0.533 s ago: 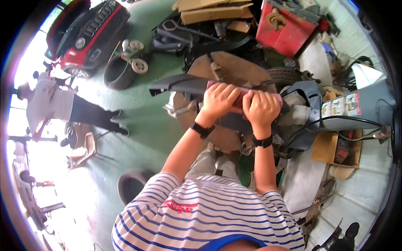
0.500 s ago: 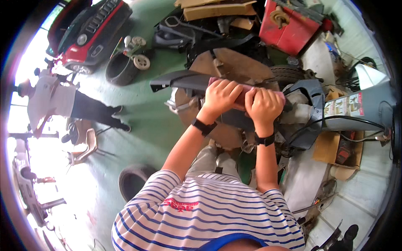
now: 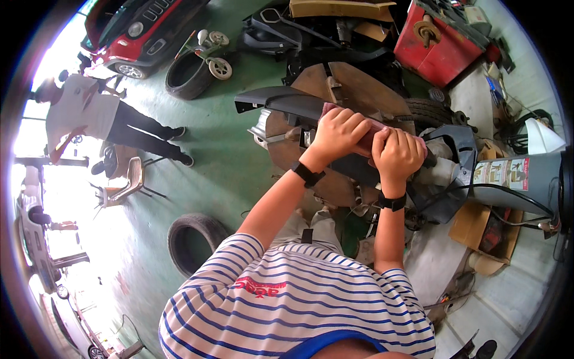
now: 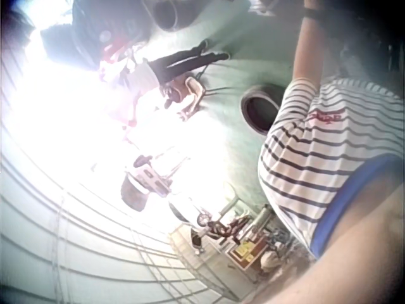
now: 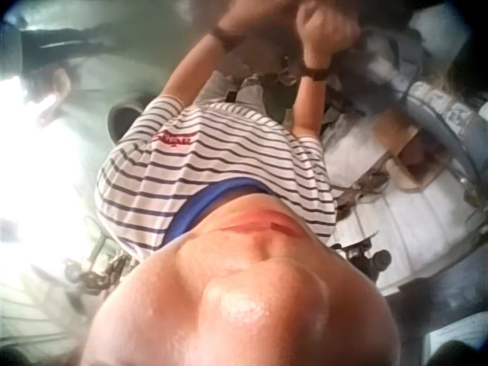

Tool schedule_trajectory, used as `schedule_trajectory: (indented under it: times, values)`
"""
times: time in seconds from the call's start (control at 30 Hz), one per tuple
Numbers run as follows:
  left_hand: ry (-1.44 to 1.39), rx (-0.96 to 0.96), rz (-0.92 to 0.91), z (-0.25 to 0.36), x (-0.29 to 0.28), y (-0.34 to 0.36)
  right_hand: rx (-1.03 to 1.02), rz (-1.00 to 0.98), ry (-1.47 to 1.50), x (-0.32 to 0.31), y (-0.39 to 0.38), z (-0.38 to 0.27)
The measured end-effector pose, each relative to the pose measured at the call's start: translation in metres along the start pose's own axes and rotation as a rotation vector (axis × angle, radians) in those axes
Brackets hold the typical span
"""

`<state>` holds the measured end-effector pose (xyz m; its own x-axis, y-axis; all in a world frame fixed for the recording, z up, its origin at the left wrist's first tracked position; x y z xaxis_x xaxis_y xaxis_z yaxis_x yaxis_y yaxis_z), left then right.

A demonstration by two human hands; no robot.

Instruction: The person wipes a large black plastic auto part with a cloth, handling the part by hand to clean various surfaces, and then wipes a metal mechanical component mounted on a stand.

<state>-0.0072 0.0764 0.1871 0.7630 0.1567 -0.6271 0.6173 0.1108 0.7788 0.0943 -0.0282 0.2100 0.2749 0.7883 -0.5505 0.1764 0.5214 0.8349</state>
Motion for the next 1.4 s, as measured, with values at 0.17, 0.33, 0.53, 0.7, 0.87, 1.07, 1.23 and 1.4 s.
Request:
schedule_trajectory:
  times: [0.17, 0.33, 0.53, 0.7, 0.87, 1.07, 1.23, 1.4]
  values:
    - [-0.064, -0.013, -0.022, -0.004, -0.002, -0.004, -0.006, 0.021, -0.051, -0.003, 0.007, -0.008]
    - [-0.119, -0.005, -0.081, -0.009, -0.015, -0.007, 0.027, -0.05, -0.076, -0.004, 0.008, -0.018]
    - [-0.223, 0.067, -0.131, -0.008, -0.021, -0.015, 0.071, -0.047, -0.175, -0.011, -0.001, -0.027]
    - [-0.206, 0.136, -0.06, -0.01, -0.023, -0.028, 0.16, -0.122, -0.242, -0.013, -0.009, -0.043]
    - [-0.19, 0.145, -0.105, -0.016, -0.025, -0.029, 0.142, -0.121, -0.29, -0.013, -0.008, -0.05]
    - [-0.104, 0.204, -0.057, -0.018, -0.027, -0.036, 0.159, -0.079, -0.338, -0.013, -0.009, -0.062]
    - [-0.048, 0.219, -0.095, -0.019, -0.031, -0.044, 0.231, -0.097, -0.347, -0.015, -0.017, -0.073]
    - [-0.043, 0.225, -0.05, -0.022, -0.035, -0.058, 0.248, -0.083, -0.365, -0.017, -0.019, -0.094]
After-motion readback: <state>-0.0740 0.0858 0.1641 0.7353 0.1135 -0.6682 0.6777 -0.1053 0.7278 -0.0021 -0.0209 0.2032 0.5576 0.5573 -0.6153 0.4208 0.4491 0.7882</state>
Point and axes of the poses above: each hand's wrist, its own y-axis towards the middle knuckle, its own x-axis out of the palm, z = x × y, the point moved 2 cm from there along y, towards the middle knuckle, and after that the axes turned 2 degrees about y, right-handed, at the moved point
